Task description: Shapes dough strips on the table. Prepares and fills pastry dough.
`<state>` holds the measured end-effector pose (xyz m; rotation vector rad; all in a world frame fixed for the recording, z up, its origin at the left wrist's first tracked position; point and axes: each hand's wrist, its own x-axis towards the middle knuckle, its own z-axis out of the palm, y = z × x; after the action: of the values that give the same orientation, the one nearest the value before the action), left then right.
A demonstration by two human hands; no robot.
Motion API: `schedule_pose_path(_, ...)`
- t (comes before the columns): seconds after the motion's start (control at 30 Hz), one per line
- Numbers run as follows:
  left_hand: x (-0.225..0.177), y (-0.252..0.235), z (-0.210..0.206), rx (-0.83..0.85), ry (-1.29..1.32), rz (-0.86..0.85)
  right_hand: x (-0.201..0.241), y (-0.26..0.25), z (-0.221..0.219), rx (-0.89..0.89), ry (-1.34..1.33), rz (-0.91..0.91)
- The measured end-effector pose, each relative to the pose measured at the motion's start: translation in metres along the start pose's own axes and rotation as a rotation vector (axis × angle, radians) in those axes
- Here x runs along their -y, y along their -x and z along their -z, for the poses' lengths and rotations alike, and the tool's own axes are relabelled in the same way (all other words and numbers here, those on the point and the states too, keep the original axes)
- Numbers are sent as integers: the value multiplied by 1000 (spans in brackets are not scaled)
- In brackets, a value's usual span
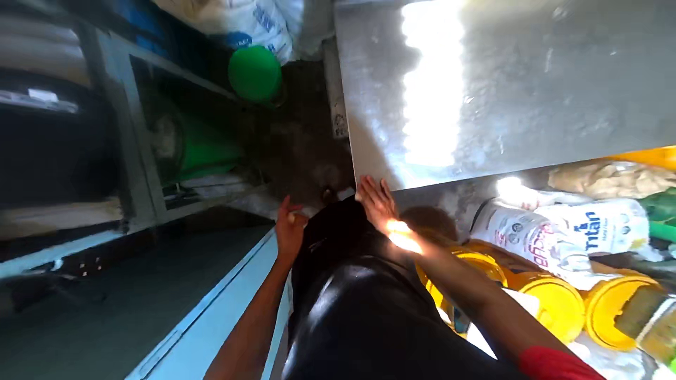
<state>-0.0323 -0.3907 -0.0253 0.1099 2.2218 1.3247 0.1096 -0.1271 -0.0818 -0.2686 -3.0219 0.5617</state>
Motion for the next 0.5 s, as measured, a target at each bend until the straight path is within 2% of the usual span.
schedule_pose_path(0.1,-40,-18,-11,-124,180,164,-5,-13,31,75,-109,-103)
schedule_pose_path(0.17,-78,-32,-32,-88,172,185,-6,-28,63,79,-307,-270)
schedule_pose_path(0.23,-121,-44,-66,14,166,207,-15,-40,92,9,-543,-494)
schedule_pose_path(0.3,-159,-52,-108,180,175,140,-35,-50,119,-64,-810,-673)
schedule_pose_path(0.37,-192,-58,-150,367,124,-27,-61,-57,140,-122,-1261,-829)
schedule_pose_path(0.43,-228,-62,-195,461,58,-126,-92,-66,163,-121,-1696,-980)
schedule_pose_path(0.5,-263,-65,-238,485,74,-177,-130,-77,183,-80,-1904,-1037)
